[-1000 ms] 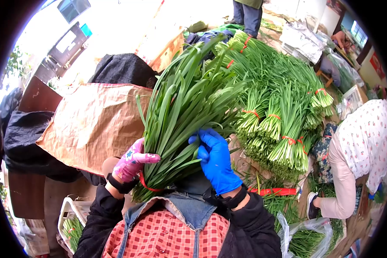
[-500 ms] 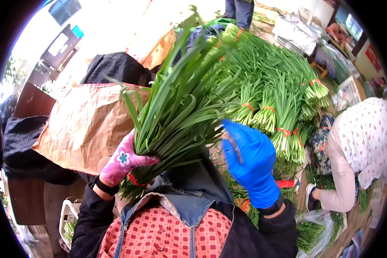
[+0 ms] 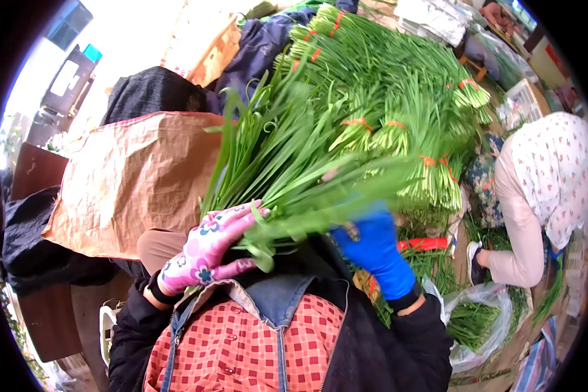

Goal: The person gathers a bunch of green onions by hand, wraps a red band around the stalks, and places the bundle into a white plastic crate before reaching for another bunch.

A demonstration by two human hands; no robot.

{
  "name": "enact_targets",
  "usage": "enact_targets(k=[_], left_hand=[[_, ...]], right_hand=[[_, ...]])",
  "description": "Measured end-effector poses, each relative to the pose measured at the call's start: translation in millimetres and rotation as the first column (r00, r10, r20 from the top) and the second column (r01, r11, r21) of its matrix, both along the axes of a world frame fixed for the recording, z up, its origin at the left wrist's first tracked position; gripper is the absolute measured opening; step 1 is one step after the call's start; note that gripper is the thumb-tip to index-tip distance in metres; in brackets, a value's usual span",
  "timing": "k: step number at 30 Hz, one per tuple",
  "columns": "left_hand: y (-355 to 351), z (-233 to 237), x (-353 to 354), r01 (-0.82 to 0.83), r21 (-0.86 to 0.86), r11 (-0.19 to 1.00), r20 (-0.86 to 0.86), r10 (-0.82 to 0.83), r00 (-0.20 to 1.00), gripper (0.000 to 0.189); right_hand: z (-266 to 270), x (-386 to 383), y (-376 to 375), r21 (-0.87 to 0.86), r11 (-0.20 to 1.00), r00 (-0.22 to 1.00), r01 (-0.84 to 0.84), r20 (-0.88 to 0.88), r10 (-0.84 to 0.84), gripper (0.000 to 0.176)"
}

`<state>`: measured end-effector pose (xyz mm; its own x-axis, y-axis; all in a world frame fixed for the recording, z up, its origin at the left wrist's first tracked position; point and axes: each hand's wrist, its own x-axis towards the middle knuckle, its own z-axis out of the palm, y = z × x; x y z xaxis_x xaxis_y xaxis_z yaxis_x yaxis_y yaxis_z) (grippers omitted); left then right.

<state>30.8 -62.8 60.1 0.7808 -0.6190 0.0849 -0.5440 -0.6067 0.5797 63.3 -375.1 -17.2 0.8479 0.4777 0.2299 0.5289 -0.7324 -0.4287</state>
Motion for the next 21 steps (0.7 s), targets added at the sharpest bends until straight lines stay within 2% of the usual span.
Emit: enact_targets(k=[1, 2, 4, 6, 8, 9, 11, 12, 14, 15, 17, 18, 20, 21], left_hand=[[-6, 3, -2, 0.034, 0.107, 0.994, -0.037, -0.03, 0.999, 0.074], [-13, 5, -5, 0.052, 0.171, 0.984, -0.04, -0.046, 0.998, 0.072], [-22, 0, -10, 0.076, 0.222, 0.972, 0.01, -0.081, 0.997, 0.071], [-27, -7, -11, 0.129, 0.221, 0.967, 0.021, -0.138, 0.99, 0.068], [-31, -9, -14, 0.148, 0.229, 0.962, 0.016, -0.156, 0.988, 0.066], [-32, -11, -15, 0.149, 0.231, 0.962, 0.014, -0.156, 0.988, 0.066], [-35, -17, -16, 0.169, 0.22, 0.961, -0.04, -0.164, 0.986, 0.063], [-35, -19, -16, 0.17, 0.218, 0.961, -0.052, -0.163, 0.985, 0.062], [-38, -19, -15, 0.181, 0.195, 0.964, -0.089, -0.167, 0.982, 0.062], [-40, -16, -14, 0.183, 0.201, 0.962, -0.084, -0.169, 0.982, 0.062], [-43, -12, -15, 0.192, 0.235, 0.953, -0.072, -0.18, 0.981, 0.061], [-44, -12, -16, 0.188, 0.237, 0.953, -0.076, -0.175, 0.982, 0.061], [-44, -14, -17, 0.206, 0.213, 0.955, -0.091, -0.191, 0.977, 0.062], [-43, -15, -17, 0.213, 0.198, 0.957, -0.082, -0.201, 0.976, 0.061]], right_hand=[[-24, -4, -20, 0.221, 0.965, 0.988, 0.138, 0.037, -0.15, 0.032], [-48, -7, -40, 0.432, 0.865, 0.951, 0.256, 0.049, -0.306, 0.03], [-5, -15, -78, 0.446, 0.786, 0.901, 0.428, -0.284, -0.329, 0.028], [-16, -16, -140, 0.554, 0.557, 0.784, 0.619, -0.48, -0.394, 0.029], [22, -12, -154, 0.587, 0.367, 0.686, 0.722, -0.537, -0.491, 0.029], [43, -15, -148, 0.587, 0.365, 0.685, 0.723, -0.539, -0.489, 0.029], [75, -22, -111, 0.446, 0.708, 0.836, 0.547, -0.244, -0.492, 0.029], [77, -21, -91, 0.357, 0.841, 0.913, 0.407, -0.146, -0.38, 0.028], [93, -14, -30, 0.428, 0.9, 0.997, 0.082, -0.045, -0.069, 0.027], [85, -5, -11, 0.226, 0.971, 0.974, -0.083, 0.224, 0.031, 0.03], [64, 10, 20, 0.177, 0.972, 0.921, -0.154, 0.383, 0.076, 0.037], [65, 18, 29, 0.18, 0.971, 0.921, -0.159, 0.381, 0.08, 0.037], [66, 28, 44, 0.127, 0.98, 0.871, -0.152, 0.485, 0.072, 0.038], [58, 29, 48, 0.074, 0.977, 0.843, -0.198, 0.521, 0.131, 0.041]])
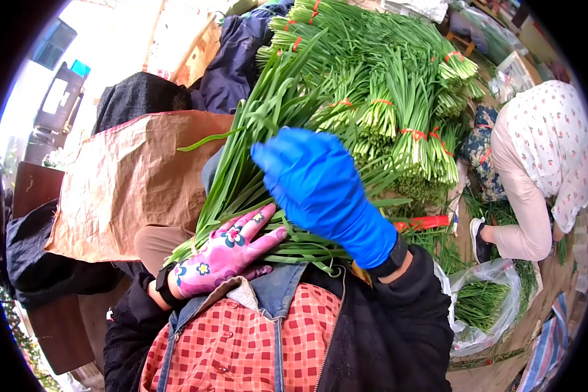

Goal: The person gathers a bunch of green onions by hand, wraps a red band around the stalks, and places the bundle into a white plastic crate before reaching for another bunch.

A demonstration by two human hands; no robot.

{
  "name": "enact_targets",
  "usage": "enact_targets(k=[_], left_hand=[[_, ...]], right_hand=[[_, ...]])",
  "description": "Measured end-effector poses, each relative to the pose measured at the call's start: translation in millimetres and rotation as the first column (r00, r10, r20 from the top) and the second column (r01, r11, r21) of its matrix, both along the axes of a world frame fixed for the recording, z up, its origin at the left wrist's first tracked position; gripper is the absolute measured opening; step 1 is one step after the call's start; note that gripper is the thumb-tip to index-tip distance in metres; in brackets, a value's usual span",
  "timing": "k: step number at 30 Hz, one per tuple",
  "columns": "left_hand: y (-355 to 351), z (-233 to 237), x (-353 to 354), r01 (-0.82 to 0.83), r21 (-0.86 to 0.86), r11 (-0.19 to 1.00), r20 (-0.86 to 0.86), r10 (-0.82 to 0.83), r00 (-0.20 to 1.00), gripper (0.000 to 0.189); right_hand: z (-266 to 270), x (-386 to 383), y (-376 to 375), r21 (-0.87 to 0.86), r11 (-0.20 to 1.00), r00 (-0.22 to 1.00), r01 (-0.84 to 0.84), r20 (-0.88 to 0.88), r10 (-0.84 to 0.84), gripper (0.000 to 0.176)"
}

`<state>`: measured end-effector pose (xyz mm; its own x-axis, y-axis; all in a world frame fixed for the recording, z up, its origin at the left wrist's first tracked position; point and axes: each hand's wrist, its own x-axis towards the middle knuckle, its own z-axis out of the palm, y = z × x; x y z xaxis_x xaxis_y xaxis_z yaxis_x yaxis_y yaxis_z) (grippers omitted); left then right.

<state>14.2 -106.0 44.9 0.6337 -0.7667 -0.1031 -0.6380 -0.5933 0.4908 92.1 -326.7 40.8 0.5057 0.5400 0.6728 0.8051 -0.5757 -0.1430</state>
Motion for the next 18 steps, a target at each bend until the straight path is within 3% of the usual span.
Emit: enact_targets(k=[1, 3, 5, 7, 9, 10, 11, 13, 15, 16, 18], left_hand=[[1, -1, -1, 0.0, -0.011, 1.0, 0.014, 0.0, 1.0, 0.06], [8, -1, -4, 0.006, 0.016, 1.0, 0.039, -0.007, 0.999, 0.061], [19, 33, -6, 0.05, -0.025, 0.998, -0.029, -0.051, 0.998, 0.06], [34, 67, -3, -0.097, -0.193, 0.976, -0.306, 0.034, 0.952, 0.055], [59, 67, 7, -0.32, -0.282, 0.905, -0.231, 0.26, 0.938, 0.054], [63, 64, 13, -0.516, -0.223, 0.827, -0.257, 0.46, 0.85, 0.053], [69, 46, 24, -0.61, -0.24, 0.755, -0.231, 0.566, 0.792, 0.06], [89, 6, 50, -0.709, -0.124, 0.694, -0.384, 0.625, 0.679, 0.068], [77, 0, 66, -0.75, -0.089, 0.656, -0.698, 0.496, 0.517, 0.075], [73, -6, 70, -0.75, -0.088, 0.656, -0.597, 0.568, 0.567, 0.081], [68, -13, 81, -0.715, -0.145, 0.684, -0.578, 0.528, 0.622, 0.082]], right_hand=[[-7, -4, 4, 0.003, 1.0, 1.0, 0.0, 0.004, 0.0, 0.041], [-25, -21, 8, -0.207, 0.978, 0.983, -0.006, -0.182, -0.032, 0.042], [-45, -31, 4, -0.212, 0.977, 0.981, 0.008, -0.19, -0.049, 0.042], [-53, -44, -2, -0.133, 0.99, 0.97, 0.054, -0.229, -0.084, 0.043], [-61, -53, -5, -0.112, 0.991, 0.966, 0.072, -0.238, -0.097, 0.044], [-65, -56, -5, -0.122, 0.989, 0.966, 0.082, -0.233, -0.109, 0.045], [-68, -57, -6, -0.132, 0.987, 0.967, 0.091, -0.226, -0.12, 0.045], [-74, -57, -6, -0.122, 0.988, 0.963, 0.096, -0.241, -0.123, 0.046], [-77, -57, -8, -0.095, 0.992, 0.967, 0.087, -0.229, -0.107, 0.046], [-77, -59, -9, -0.098, 0.991, 0.966, 0.092, -0.234, -0.113, 0.046], [-77, -60, -10, -0.094, 0.991, 0.966, 0.097, -0.23, -0.117, 0.046]])
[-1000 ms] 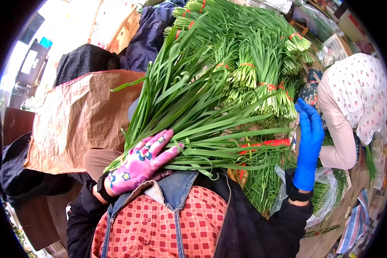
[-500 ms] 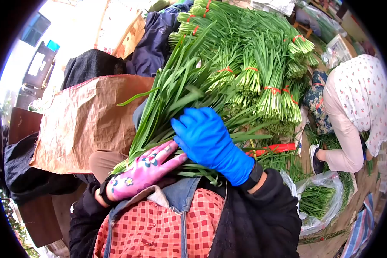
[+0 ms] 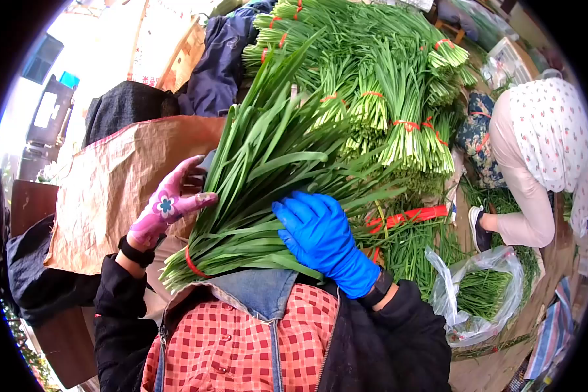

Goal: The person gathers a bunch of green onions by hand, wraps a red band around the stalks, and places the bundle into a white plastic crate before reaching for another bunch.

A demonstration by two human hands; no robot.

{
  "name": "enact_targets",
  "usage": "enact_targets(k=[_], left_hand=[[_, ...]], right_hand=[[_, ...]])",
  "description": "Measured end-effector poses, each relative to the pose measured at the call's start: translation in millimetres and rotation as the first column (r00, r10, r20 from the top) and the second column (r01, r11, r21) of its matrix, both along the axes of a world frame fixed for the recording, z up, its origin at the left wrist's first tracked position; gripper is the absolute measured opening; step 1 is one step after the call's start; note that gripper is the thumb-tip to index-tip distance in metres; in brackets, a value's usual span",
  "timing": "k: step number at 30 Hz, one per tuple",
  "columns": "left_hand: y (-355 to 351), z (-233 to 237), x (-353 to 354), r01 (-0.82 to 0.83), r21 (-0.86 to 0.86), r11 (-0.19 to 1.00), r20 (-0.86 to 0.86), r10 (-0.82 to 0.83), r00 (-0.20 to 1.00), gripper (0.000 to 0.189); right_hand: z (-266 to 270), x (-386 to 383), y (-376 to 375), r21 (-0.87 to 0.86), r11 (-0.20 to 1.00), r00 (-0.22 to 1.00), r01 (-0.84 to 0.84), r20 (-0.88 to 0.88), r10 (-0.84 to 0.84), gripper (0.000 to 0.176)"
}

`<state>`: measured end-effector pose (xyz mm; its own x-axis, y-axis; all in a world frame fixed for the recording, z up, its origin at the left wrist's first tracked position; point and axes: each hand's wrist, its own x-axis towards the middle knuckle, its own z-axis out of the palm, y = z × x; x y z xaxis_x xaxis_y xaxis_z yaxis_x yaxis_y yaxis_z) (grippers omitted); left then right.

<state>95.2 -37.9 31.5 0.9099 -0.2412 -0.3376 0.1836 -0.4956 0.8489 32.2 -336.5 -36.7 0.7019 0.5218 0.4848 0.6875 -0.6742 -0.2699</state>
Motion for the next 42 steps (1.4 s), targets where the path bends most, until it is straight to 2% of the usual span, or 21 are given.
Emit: enact_targets(k=[2, 5, 9, 10, 11, 13, 16, 17, 19, 21, 23, 25, 28, 31, 32, 33, 35, 36, 37, 40, 42], left_hand=[[-8, 1, 5, 0.084, -0.053, 0.995, 0.06, -0.081, 0.995, 0.08], [-25, 6, 4, 0.02, -0.295, 0.955, -0.224, -0.09, 0.97, 0.077], [-29, 14, -3, 0.074, -0.299, 0.952, -0.282, -0.162, 0.946, 0.075], [-30, 13, -1, 0.121, -0.292, 0.949, -0.281, -0.206, 0.937, 0.077], [-32, 20, -2, 0.173, -0.213, 0.962, -0.287, -0.231, 0.93, 0.073], [-35, 19, 0, 0.218, -0.266, 0.939, -0.314, -0.298, 0.902, 0.071], [-31, 7, -8, 0.351, -0.032, 0.936, -0.045, -0.352, 0.935, 0.074], [-25, -5, -12, 0.368, -0.062, 0.928, 0.03, -0.367, 0.93, 0.074], [-26, 1, -27, 0.218, -0.296, 0.93, -0.121, -0.263, 0.957, 0.078], [-33, 17, -35, 0.13, -0.38, 0.916, -0.163, -0.204, 0.965, 0.076], [-33, 35, -35, -0.044, -0.327, 0.944, -0.193, -0.021, 0.981, 0.068], [-26, 56, -37, -0.173, -0.352, 0.92, -0.118, 0.139, 0.983, 0.058], [-14, 67, -41, -0.245, -0.445, 0.861, -0.005, 0.271, 0.963, 0.055], [-3, 54, -41, -0.273, -0.37, 0.888, -0.043, 0.277, 0.96, 0.047], [1, 44, -41, -0.277, -0.377, 0.884, -0.07, 0.271, 0.96, 0.042], [4, 40, -41, -0.281, -0.381, 0.881, -0.072, 0.275, 0.959, 0.042], [9, 33, -38, -0.361, -0.484, 0.797, -0.197, 0.302, 0.933, 0.044], [12, 30, -37, -0.368, -0.526, 0.767, -0.205, 0.306, 0.93, 0.043], [13, 30, -38, -0.371, -0.528, 0.764, -0.203, 0.31, 0.929, 0.043], [16, 30, -39, -0.39, -0.538, 0.747, -0.217, 0.324, 0.921, 0.04], [15, 33, -38, -0.393, -0.547, 0.739, -0.23, 0.32, 0.919, 0.04]], right_hand=[[-3, -2, 0, -0.001, 1.0, 1.0, 0.008, -0.009, -0.008, 0.045], [-11, -5, -1, 0.026, 1.0, 1.0, 0.016, 0.009, -0.017, 0.041], [-15, -9, -5, 0.078, 0.997, 0.994, 0.003, -0.11, 0.006, 0.032], [-14, -13, -5, 0.201, 0.977, 0.963, 0.077, -0.268, -0.02, 0.033], [-12, -14, -6, 0.308, 0.937, 0.908, 0.166, -0.419, -0.023, 0.034], [-6, -7, -8, 0.482, 0.779, 0.606, 0.402, -0.777, 0.168, 0.044], [1, 2, -3, 0.625, 0.653, 0.572, 0.428, -0.746, 0.34, 0.044], [-1, 3, -1, 0.603, 0.663, 0.563, 0.443, -0.763, 0.318, 0.039], [-17, 10, 9, 0.61, 0.656, 0.594, 0.445, -0.749, 0.294, 0.031], [-13, 26, 15, 0.581, 0.505, 0.356, 0.638, -0.805, 0.475, 0.032], [10, 34, 34, 0.788, 0.241, 0.62, 0.567, -0.6, 0.505, 0.038], [14, 52, 34, 0.806, 0.33, 0.626, 0.492, -0.591, 0.509, 0.047], [4, 73, 40, 0.786, 0.259, 0.55, 0.562, -0.588, 0.593, 0.044], [-1, 76, 47, 0.762, 0.208, 0.492, 0.613, -0.574, 0.654, 0.043], [-7, 79, 44, 0.708, 0.243, 0.393, 0.663, -0.605, 0.693, 0.044], [1, 76, 44, 0.707, 0.249, 0.389, 0.662, -0.608, 0.692, 0.044], [22, 68, 41, 0.597, 0.318, 0.416, 0.737, -0.771, 0.482, 0.043], [8, 75, 25, 0.478, 0.389, 0.272, 0.788, -0.836, 0.476, 0.043], [4, 79, 13, 0.479, 0.394, 0.272, 0.784, -0.837, 0.476, 0.043], [2, 88, -16, 0.522, 0.479, 0.396, 0.706, -0.851, 0.345, 0.041], [12, 87, -30, 0.642, 0.307, 0.592, 0.703, -0.767, 0.249, 0.04]])
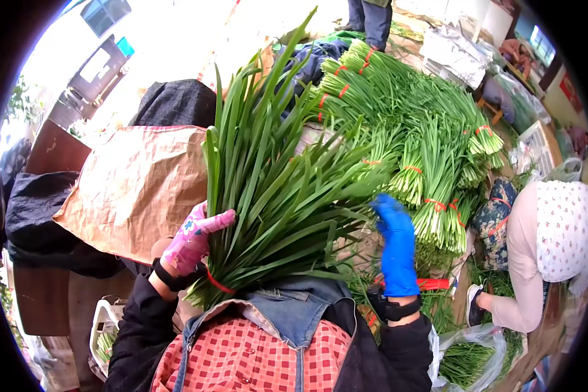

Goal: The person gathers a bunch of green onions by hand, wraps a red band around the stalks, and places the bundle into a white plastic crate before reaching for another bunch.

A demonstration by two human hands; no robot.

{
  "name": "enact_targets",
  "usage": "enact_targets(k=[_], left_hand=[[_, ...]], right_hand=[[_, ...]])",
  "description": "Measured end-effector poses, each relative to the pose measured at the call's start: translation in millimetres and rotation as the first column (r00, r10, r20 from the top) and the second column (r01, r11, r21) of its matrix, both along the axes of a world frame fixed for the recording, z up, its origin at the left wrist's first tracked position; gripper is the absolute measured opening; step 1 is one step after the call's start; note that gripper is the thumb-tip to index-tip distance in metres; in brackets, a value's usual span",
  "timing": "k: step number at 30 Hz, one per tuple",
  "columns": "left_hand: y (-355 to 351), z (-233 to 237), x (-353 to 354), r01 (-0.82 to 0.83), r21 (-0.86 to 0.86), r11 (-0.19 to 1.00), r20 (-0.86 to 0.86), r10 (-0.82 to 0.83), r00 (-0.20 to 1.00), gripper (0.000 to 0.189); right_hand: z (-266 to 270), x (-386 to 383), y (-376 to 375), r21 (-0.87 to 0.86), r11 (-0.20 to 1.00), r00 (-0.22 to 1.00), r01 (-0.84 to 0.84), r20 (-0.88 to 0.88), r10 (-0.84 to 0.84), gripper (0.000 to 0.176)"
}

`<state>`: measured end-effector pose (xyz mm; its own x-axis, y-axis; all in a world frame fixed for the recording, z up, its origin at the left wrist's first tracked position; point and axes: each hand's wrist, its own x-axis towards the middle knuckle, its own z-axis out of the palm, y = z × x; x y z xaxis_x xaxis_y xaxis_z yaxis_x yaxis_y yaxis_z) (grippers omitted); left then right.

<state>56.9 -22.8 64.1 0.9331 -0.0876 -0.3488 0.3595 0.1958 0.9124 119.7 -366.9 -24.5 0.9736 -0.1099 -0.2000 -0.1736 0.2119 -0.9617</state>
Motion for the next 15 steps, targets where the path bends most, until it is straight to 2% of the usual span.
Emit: enact_targets(k=[1, 3, 4, 6, 8, 9, 10, 11, 13, 15], left_hand=[[0, 1, 0, -0.001, -0.01, 1.0, -0.003, 0.001, 1.0, 0.04], [0, 0, 0, -0.01, -0.008, 1.0, -0.007, 0.01, 1.0, 0.039], [0, -1, 0, -0.014, -0.004, 1.0, -0.017, 0.013, 1.0, 0.039], [-1, -2, 0, -0.016, -0.004, 1.0, -0.024, 0.016, 1.0, 0.038], [-3, -2, 0, -0.015, -0.001, 1.0, -0.034, 0.015, 0.999, 0.038], [-4, -2, 0, -0.013, 0.018, 1.0, -0.041, 0.013, 0.999, 0.037], [-6, -1, 1, -0.009, 0.038, 0.999, -0.046, 0.011, 0.999, 0.036], [-8, 0, 0, -0.002, 0.042, 0.999, -0.046, 0.004, 0.999, 0.036], [-10, 2, -2, -0.013, -0.006, 1.0, -0.01, 0.013, 1.0, 0.037], [-1, -5, -2, -0.024, -0.01, 1.0, -0.019, 0.023, 1.0, 0.04]], right_hand=[[16, -1, -2, -0.077, 0.99, 0.993, 0.122, 0.017, -0.121, 0.038], [8, 12, -17, -0.066, 0.939, 0.891, 0.338, 0.345, -0.296, 0.035], [15, 10, -16, -0.067, 0.939, 0.891, 0.336, 0.347, -0.294, 0.035], [50, -2, -1, -0.264, 0.786, 0.686, 0.559, 0.68, -0.259, 0.033], [84, -16, 31, -0.522, 0.76, 0.638, 0.387, 0.747, 0.188, 0.034], [112, -18, 51, -0.678, 0.616, 0.445, 0.402, 0.732, 0.515, 0.036], [114, -13, 68, -0.743, 0.59, 0.348, 0.317, 0.669, 0.656, 0.039], [108, -13, 85, -0.75, 0.503, 0.242, 0.428, 0.632, 0.736, 0.039], [84, -7, 103, -0.764, 0.469, 0.244, 0.443, 0.606, 0.757, 0.041], [58, 3, 112, -0.823, 0.471, 0.321, 0.318, 0.561, 0.763, 0.048]])
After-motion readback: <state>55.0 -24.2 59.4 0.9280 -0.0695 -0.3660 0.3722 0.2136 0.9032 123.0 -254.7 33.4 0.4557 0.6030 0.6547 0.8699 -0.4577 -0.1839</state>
